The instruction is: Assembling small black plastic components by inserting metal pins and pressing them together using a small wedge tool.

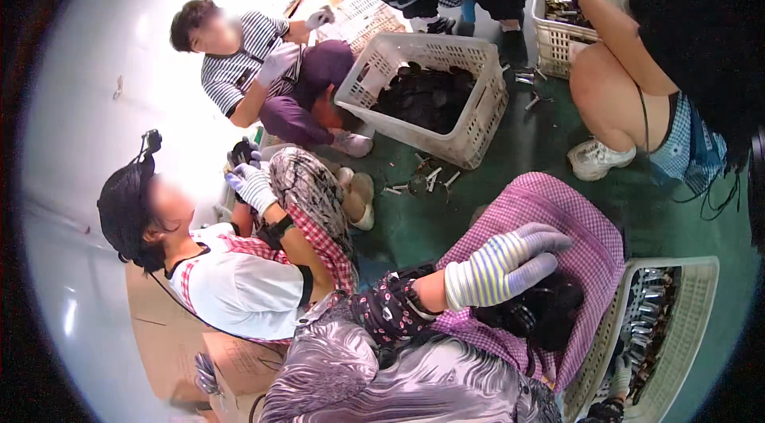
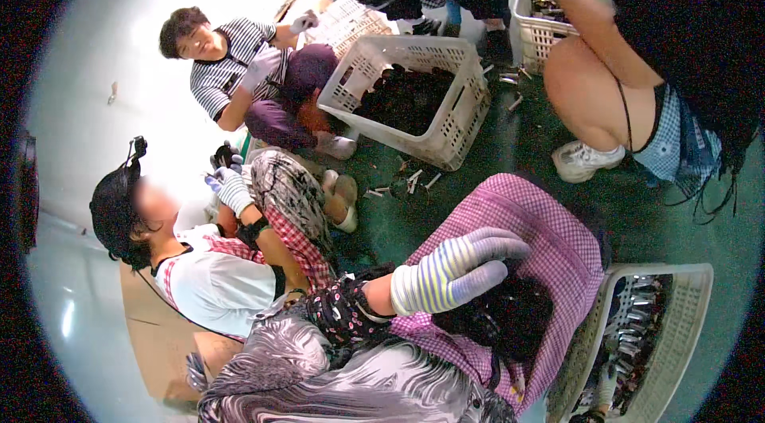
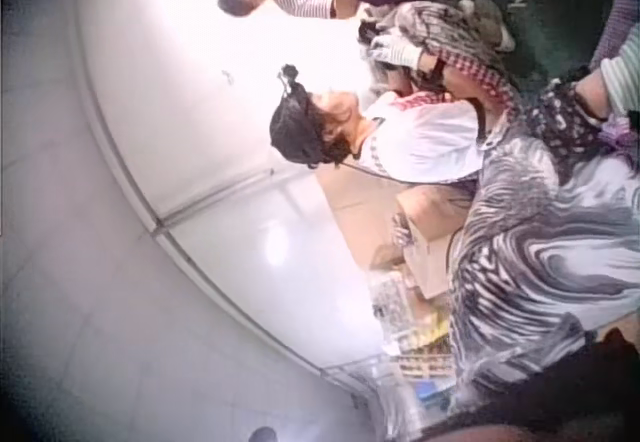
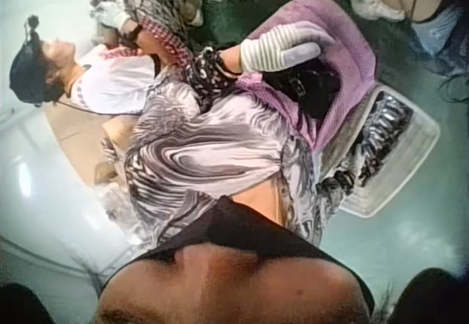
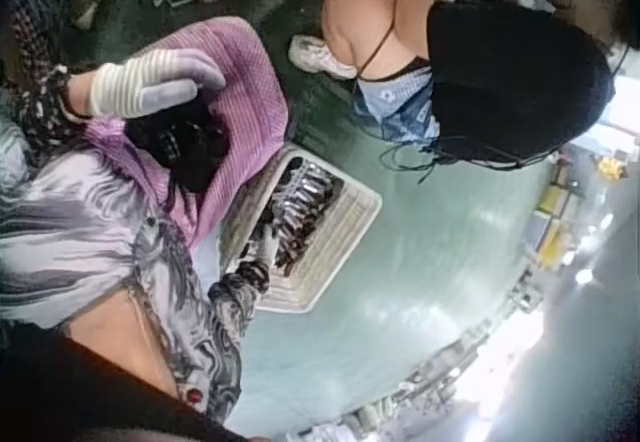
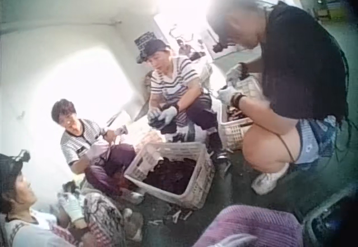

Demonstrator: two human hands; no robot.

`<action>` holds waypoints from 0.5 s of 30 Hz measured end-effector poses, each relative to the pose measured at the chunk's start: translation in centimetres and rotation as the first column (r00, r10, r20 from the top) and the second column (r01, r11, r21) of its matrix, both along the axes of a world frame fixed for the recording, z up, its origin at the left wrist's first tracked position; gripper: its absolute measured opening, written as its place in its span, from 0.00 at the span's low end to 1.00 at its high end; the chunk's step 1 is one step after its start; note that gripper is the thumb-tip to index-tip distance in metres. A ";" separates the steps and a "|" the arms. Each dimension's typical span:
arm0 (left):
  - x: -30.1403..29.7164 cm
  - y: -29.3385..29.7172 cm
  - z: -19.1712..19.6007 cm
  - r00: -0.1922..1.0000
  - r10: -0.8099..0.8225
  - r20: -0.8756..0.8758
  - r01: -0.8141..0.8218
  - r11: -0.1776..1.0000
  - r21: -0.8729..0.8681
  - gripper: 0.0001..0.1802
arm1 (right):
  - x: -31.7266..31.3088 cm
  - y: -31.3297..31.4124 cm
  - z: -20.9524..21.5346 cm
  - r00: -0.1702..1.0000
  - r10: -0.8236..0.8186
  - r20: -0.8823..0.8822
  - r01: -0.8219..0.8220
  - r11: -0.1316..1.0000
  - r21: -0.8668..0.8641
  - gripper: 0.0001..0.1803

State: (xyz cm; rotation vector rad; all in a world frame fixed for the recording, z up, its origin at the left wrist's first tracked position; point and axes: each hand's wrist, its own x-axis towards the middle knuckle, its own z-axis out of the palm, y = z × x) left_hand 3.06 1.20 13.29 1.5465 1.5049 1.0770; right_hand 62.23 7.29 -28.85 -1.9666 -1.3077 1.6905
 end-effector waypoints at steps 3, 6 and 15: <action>-0.8 -0.9 0.4 0.998 0.064 0.011 -0.063 0.998 -0.030 0.17 | -0.8 1.9 -0.4 1.000 0.027 -0.002 -0.027 0.999 -0.040 0.28; -2.3 1.4 -0.5 0.986 -0.074 0.152 0.069 0.997 0.033 0.17 | 11.0 -0.6 -0.3 0.998 0.032 0.058 -0.040 0.988 0.149 0.31; -1.7 -1.0 -1.0 0.985 0.034 0.167 -0.043 0.998 0.049 0.16 | -3.5 2.8 14.6 0.745 -0.252 0.617 -0.171 0.823 0.542 0.29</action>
